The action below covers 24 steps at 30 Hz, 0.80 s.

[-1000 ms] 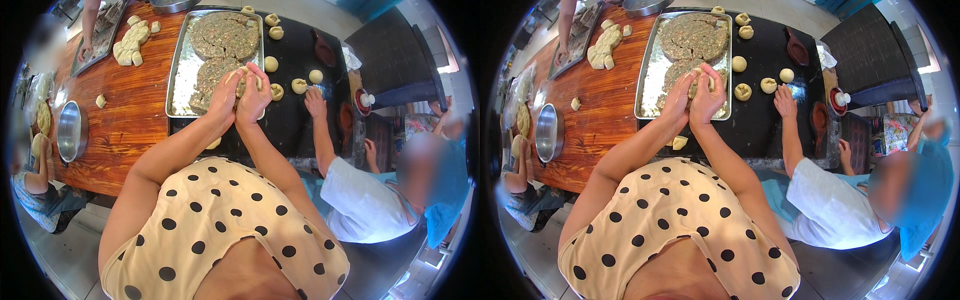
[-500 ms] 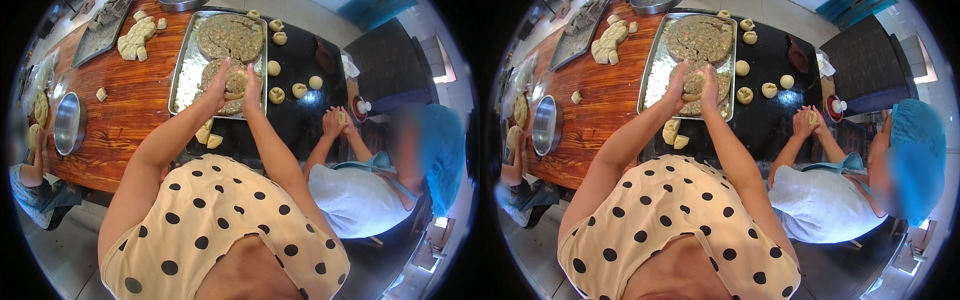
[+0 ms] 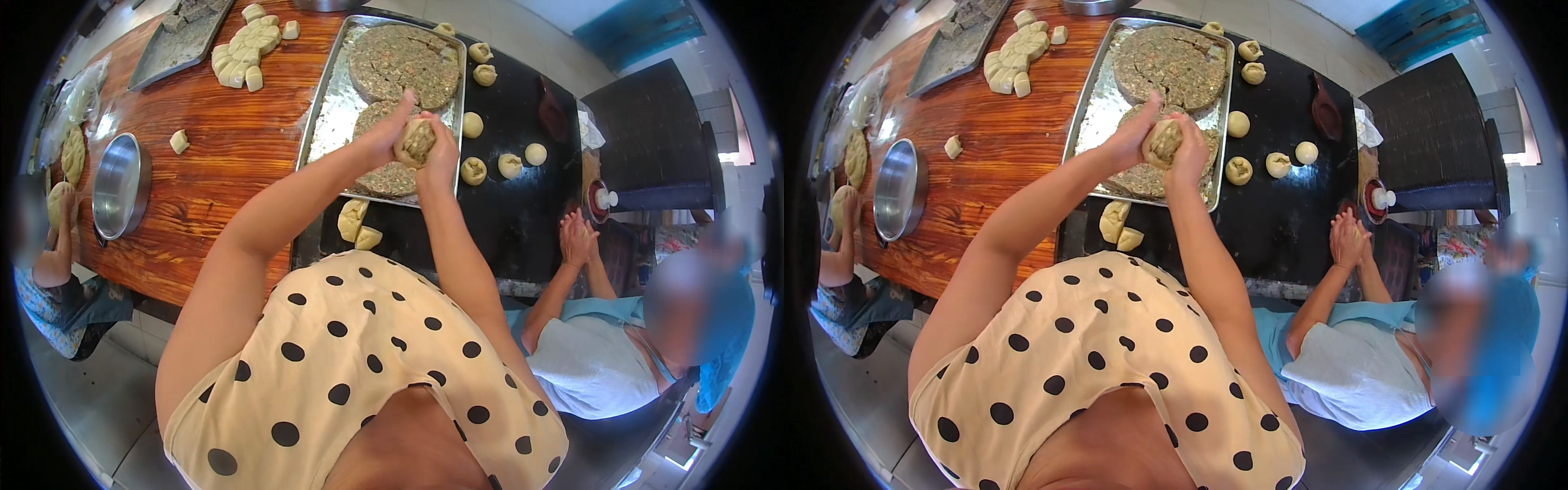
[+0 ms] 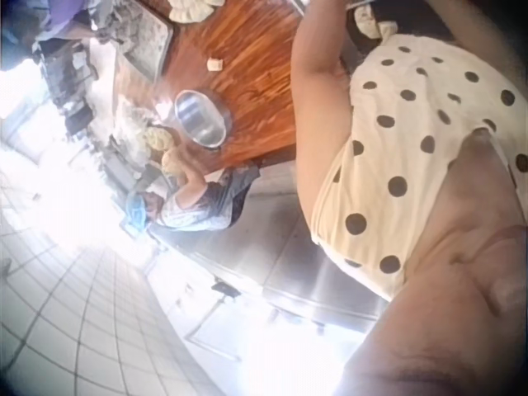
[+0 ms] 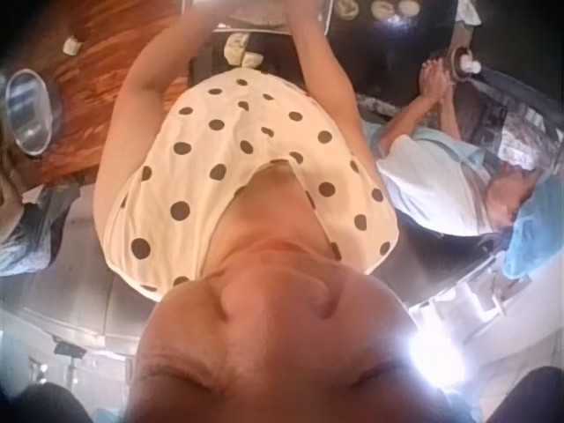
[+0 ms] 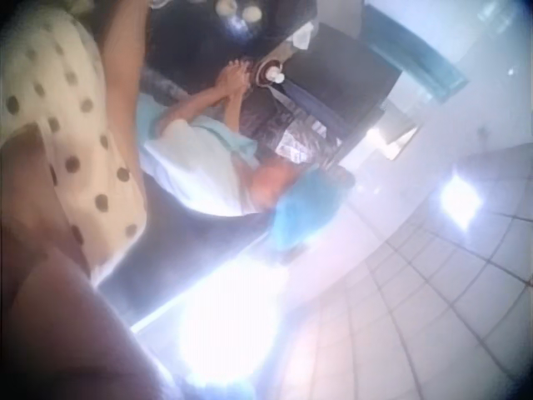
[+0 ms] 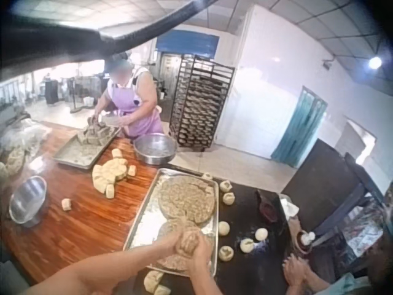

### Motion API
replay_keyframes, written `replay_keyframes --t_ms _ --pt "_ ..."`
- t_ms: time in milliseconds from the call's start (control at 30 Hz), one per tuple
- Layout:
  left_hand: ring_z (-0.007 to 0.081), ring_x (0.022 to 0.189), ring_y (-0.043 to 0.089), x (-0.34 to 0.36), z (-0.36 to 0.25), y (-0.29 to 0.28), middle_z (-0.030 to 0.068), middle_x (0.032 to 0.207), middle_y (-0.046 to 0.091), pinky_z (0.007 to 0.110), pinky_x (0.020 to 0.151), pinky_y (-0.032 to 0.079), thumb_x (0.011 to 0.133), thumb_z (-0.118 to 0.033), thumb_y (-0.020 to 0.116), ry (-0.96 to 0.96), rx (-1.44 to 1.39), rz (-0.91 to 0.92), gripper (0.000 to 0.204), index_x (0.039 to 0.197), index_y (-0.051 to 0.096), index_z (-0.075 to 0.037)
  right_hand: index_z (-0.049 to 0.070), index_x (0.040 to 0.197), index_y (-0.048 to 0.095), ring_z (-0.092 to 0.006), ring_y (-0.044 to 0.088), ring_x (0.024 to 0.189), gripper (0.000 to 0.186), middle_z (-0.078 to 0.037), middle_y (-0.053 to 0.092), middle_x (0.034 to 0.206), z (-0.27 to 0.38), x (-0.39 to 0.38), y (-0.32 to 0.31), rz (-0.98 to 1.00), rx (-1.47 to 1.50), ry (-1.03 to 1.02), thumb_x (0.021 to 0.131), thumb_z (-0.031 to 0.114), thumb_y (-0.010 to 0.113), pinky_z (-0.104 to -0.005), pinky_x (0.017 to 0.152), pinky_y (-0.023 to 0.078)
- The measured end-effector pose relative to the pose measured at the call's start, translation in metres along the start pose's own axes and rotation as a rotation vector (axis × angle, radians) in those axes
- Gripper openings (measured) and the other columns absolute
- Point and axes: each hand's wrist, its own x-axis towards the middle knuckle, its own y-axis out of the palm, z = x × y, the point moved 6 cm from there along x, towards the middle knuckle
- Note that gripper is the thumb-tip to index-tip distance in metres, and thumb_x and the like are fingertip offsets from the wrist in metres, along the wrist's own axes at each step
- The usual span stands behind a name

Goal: The person prepares filled dough buns by hand, taking portions of a meat-like filling from a tray, placing it onto pieces of flattened dough, and folding the dough around the filling into rounded buns.

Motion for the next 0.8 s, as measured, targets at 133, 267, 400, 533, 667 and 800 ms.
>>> replay_keyframes --t_ms 133,267,400,533,667,800 --pt "0.0276 0.106 0.064 -0.02 -0.005 -0.022 0.0205 0.121 0.06 0.038 0.093 0.052 0.094 -0.066 0.043 0.02 -0.033 0.052 0.082 0.131 0.048 0.008 0.004 0.11 0.061 -0.0241 0.064 0.098 0.025 -0.009 0.065 0.107 -0.012 0.028 -0.018 -0.144 0.458 0.357 0.099 0.024 0.053 -0.0389 0.083 0.054" --pt "0.0277 0.107 0.064 -0.037 0.0 -0.018 0.0209 0.123 0.06 0.037 0.094 0.054 0.098 -0.044 0.053 0.218 0.004 0.005 0.063 0.135 0.045 0.007 0.006 0.11 0.061 -0.0255 0.064 0.097 0.024 -0.008 0.064 0.105 -0.021 0.035 -0.029 -0.232 0.447 0.336 0.098 0.025 0.053 -0.0406 0.084 0.053" --pt "0.0221 0.103 0.066 -0.039 -0.003 -0.007 0.0171 0.122 0.062 0.034 0.087 0.056 0.091 -0.022 0.068 0.446 0.365 -0.174 0.047 0.13 0.054 0.002 0.006 0.108 0.061 -0.0263 0.064 0.095 0.022 -0.007 0.063 0.102 -0.034 0.041 -0.036 -0.275 0.382 0.286 0.097 0.023 0.054 -0.041 0.08 0.054" --pt "0.0244 0.098 0.069 -0.054 -0.012 0.007 0.0148 0.116 0.066 0.035 0.083 0.056 0.087 -0.012 0.071 0.791 0.661 -0.373 0.035 0.12 0.063 -0.001 0.005 0.105 0.061 -0.0257 0.064 0.092 0.02 -0.008 0.062 0.102 -0.036 0.041 -0.037 -0.411 0.349 0.203 0.093 0.021 0.06 -0.0408 0.077 0.055" --pt "0.0271 0.101 0.068 -0.065 -0.008 0.007 0.015 0.118 0.066 0.037 0.084 0.055 0.088 -0.013 0.07 1.077 1.028 -0.385 0.031 0.116 0.064 -0.003 0.005 0.107 0.063 -0.0246 0.064 0.093 0.023 -0.007 0.063 0.106 -0.027 0.042 -0.038 -0.535 0.345 0.143 0.093 0.023 0.061 -0.0399 0.079 0.054" --pt "0.0297 0.102 0.065 -0.033 0.013 -0.04 0.0119 0.124 0.063 0.039 0.085 0.053 0.091 -0.029 0.067 0.648 0.842 -0.411 0.04 0.122 0.061 -0.005 0.005 0.108 0.063 -0.0228 0.063 0.099 0.024 -0.007 0.063 0.108 -0.015 0.035 -0.026 -0.577 0.282 0.127 0.094 0.025 0.06 -0.0389 0.084 0.052"
